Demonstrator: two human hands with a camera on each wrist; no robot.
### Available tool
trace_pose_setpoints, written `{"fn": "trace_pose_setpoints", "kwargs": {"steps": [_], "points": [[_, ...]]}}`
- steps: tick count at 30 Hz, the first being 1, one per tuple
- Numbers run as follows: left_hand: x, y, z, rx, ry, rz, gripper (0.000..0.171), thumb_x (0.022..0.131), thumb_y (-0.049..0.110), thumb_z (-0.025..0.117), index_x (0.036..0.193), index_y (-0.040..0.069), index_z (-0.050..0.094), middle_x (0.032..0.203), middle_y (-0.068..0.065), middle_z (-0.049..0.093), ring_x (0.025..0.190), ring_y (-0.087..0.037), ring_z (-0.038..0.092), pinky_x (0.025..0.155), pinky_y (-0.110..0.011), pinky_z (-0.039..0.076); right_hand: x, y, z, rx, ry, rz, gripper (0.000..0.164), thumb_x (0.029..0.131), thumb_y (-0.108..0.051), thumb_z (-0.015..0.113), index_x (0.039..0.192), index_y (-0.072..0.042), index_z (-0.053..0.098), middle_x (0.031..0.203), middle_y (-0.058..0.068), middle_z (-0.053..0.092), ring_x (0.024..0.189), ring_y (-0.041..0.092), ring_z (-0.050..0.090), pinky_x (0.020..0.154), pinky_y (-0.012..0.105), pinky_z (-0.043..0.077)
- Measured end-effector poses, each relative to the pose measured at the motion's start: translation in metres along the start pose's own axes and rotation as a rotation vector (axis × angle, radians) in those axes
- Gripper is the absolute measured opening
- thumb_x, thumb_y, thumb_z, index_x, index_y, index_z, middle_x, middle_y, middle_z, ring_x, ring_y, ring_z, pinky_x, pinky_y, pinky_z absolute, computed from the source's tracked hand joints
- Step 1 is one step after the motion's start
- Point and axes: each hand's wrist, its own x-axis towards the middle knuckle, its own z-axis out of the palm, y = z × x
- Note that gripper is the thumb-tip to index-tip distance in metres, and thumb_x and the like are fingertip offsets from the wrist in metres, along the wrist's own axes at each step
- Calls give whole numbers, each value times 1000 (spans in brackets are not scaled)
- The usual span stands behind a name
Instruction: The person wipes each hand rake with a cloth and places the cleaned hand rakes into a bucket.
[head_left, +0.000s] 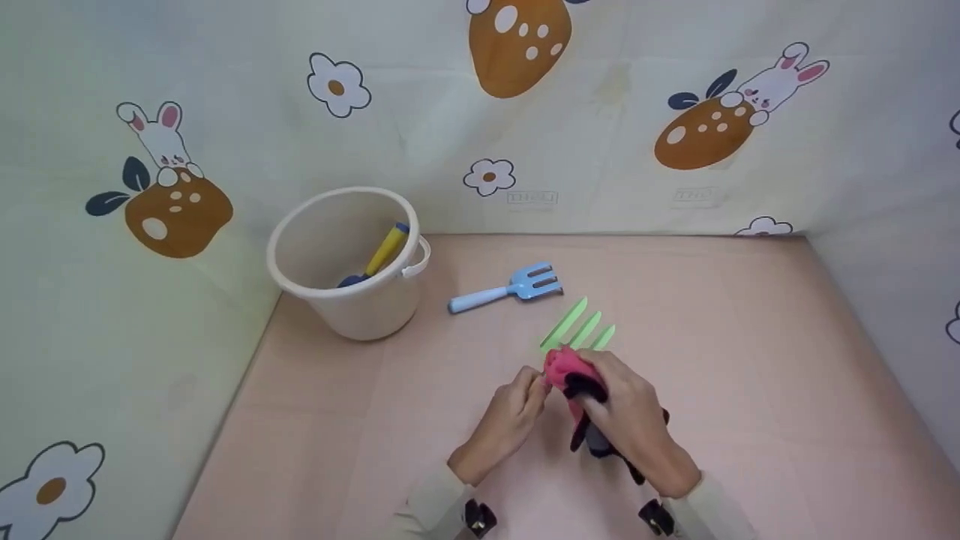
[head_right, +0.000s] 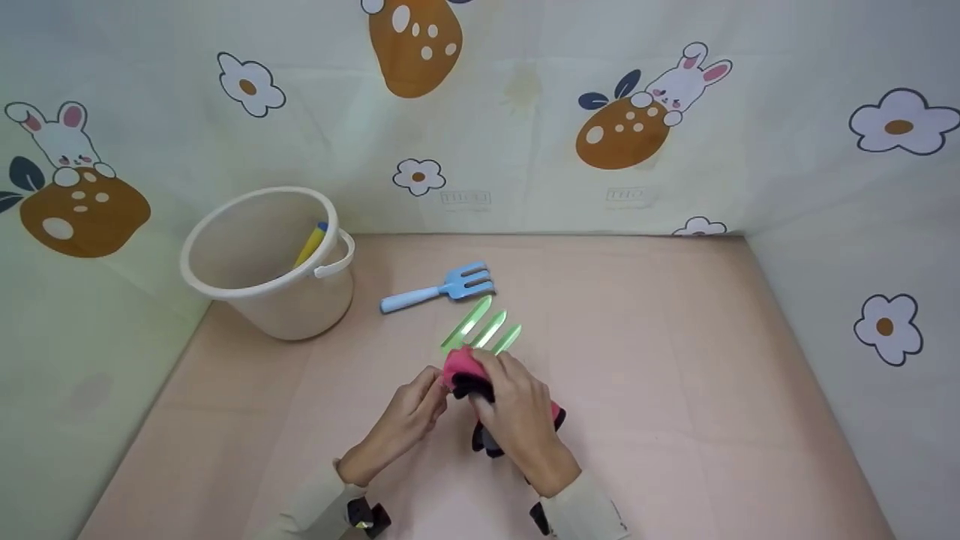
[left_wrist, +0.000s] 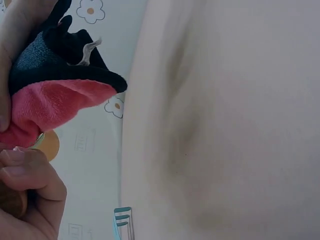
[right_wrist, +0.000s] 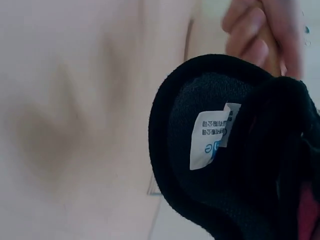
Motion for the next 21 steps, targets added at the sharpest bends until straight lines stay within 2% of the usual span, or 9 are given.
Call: {"fn": "trace_pose_setpoints", "kwargs": {"steps": [3, 9, 12, 21], "points": [[-1, 2, -1, 5, 17, 32, 25, 102, 26, 34, 95, 7, 48, 67, 7, 40, 58, -2, 38, 51, -15, 32, -3, -3, 4, 3, -27, -3, 45, 72, -5, 78, 113, -4, 61, 99, 8, 65, 90, 19, 66, 78, 34, 54], [-2, 4, -1, -51, 35, 53, 26, 102, 28, 36, 95, 7, 50, 67, 7, 40, 58, -1, 39, 50, -14, 32, -1, -2, 4, -47, 23, -18, 45, 69, -4, 80, 110, -6, 63, 95, 7, 66, 85, 18, 66, 73, 34, 55], [-1, 4, 0, -76, 43, 59, 26, 102, 28, 38, 93, 6, 50, 66, 7, 38, 57, -1, 37, 50, -14, 30, 0, 0, 2, -65, 22, -15, 44, 68, -4, 80, 109, -7, 64, 94, 7, 67, 83, 18, 66, 73, 34, 55], [0, 3, -1, -90, 56, 34, 30, 101, 29, 38, 90, 4, 51, 63, 7, 38, 54, -1, 36, 48, -14, 29, 0, 6, -5, -106, -11, 20, 42, 68, -6, 80, 106, -14, 64, 84, 3, 65, 67, 13, 59, 59, 33, 52]]}}
